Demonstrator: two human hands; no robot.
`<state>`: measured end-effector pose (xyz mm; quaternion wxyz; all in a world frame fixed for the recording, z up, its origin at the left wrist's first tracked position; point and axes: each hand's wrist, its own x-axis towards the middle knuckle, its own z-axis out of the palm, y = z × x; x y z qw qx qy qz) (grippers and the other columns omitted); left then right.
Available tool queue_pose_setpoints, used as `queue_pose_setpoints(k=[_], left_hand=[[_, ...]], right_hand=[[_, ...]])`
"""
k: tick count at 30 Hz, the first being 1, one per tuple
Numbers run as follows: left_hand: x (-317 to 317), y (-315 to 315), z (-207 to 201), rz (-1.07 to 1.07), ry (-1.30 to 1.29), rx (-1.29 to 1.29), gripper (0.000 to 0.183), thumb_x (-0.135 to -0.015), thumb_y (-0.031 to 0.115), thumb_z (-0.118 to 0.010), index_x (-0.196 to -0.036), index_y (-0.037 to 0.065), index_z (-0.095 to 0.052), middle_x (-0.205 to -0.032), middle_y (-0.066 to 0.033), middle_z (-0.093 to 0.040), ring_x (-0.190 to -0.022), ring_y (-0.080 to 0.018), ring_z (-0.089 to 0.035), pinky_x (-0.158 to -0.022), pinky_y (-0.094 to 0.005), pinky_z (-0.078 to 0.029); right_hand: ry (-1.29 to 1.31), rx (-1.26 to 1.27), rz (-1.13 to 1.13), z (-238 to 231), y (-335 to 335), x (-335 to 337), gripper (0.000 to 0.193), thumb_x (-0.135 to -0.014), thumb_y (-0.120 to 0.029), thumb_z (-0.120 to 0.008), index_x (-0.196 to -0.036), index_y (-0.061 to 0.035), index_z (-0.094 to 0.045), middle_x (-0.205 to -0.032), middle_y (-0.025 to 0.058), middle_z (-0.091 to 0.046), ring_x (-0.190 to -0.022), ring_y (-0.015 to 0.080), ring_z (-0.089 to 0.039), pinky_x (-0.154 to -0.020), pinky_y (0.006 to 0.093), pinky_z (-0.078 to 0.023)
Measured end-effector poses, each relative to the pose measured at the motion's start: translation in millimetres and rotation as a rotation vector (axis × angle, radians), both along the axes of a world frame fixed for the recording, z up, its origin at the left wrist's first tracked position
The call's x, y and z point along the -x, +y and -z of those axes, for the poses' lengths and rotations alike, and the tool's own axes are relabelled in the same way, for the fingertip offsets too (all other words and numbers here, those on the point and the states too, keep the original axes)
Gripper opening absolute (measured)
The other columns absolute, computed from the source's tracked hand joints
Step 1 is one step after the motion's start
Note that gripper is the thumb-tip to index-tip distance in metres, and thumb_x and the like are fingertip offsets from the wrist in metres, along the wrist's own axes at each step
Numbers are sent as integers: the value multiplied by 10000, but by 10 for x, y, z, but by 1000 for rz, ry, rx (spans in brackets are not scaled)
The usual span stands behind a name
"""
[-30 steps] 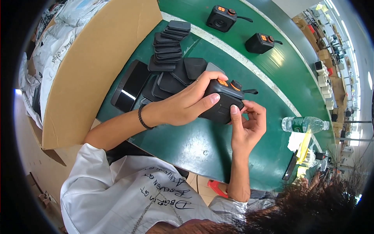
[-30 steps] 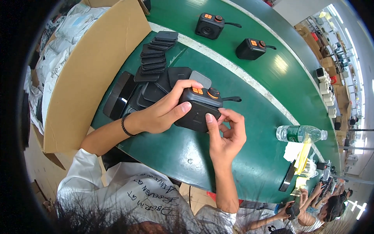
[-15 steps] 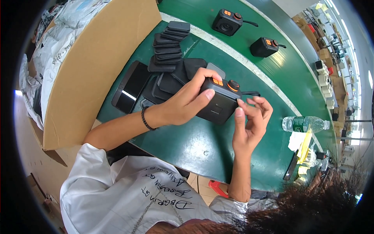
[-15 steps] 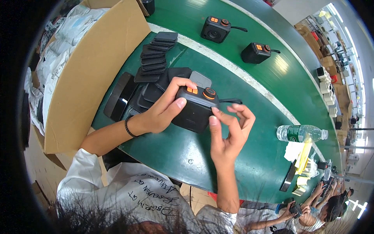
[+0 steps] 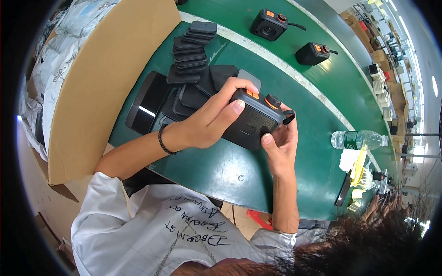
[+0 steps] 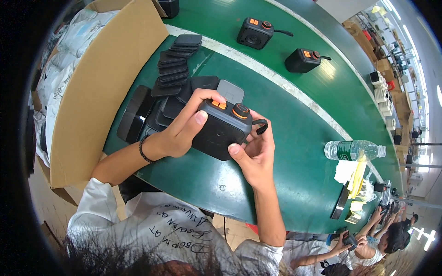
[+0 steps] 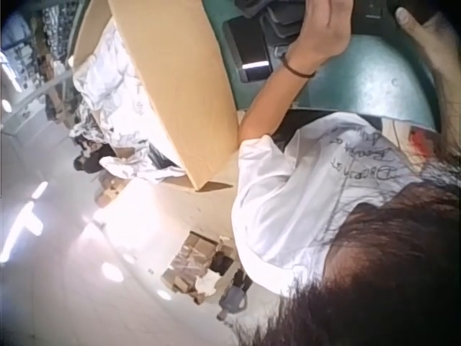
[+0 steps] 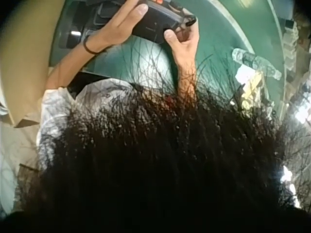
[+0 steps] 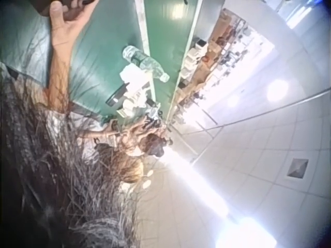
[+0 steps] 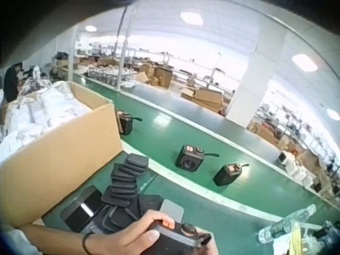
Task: The person attaches plastic battery covers to handheld radio devices by hand.
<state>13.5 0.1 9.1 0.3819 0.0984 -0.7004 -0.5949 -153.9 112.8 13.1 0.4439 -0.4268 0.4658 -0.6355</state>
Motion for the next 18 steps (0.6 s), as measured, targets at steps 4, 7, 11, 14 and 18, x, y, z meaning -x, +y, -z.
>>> queue_pose_setpoints(k=[4,7,11,14,18], left_hand=[[-41,-49,-5,85,-55,-46,408,-1025,256,-436,-1346,22,-340,-1230,-152,-479,-1139,-212,-483,-1002,-338,-387],[-35,-56,-10,288,-33,-179,680,-939,246,-636,-1435,32,-222,-1319,-163,-442,-1232,-226,-450,-1062,-349,-360],[-47,-107,-10,303,-97,-64,956,-821,212,-788,-1484,53,-119,-1393,-169,-395,-1297,-237,-413,-1105,-360,-330],[-23,-99,-32,336,-83,-233,973,-792,163,-806,-1490,65,-135,-1406,-154,-393,-1311,-236,-406,-1089,-350,-368],[5,-119,3,330,-80,-214,959,-787,147,-808,-1486,65,-157,-1400,-147,-401,-1306,-224,-410,-1081,-343,-381]], right_hand=[[29,22,36,11,-3,-23,649,-842,-175,-764,-1360,-6,-411,-1316,125,-541,-1161,205,-564,-1005,331,-451],[-21,-27,76,-29,-5,-42,590,-892,-197,-716,-1365,-5,-422,-1270,115,-574,-1138,184,-570,-982,305,-452],[-9,-207,81,-97,38,-6,492,-974,-213,-613,-1388,-8,-443,-1238,94,-607,-1130,143,-569,-941,265,-455],[48,-283,95,-119,42,15,485,-986,-206,-596,-1398,-6,-435,-1251,91,-604,-1086,117,-570,-870,238,-464],[-34,-168,82,-50,12,-10,480,-991,-201,-590,-1404,-16,-431,-1242,86,-601,-1053,102,-570,-822,217,-462]])
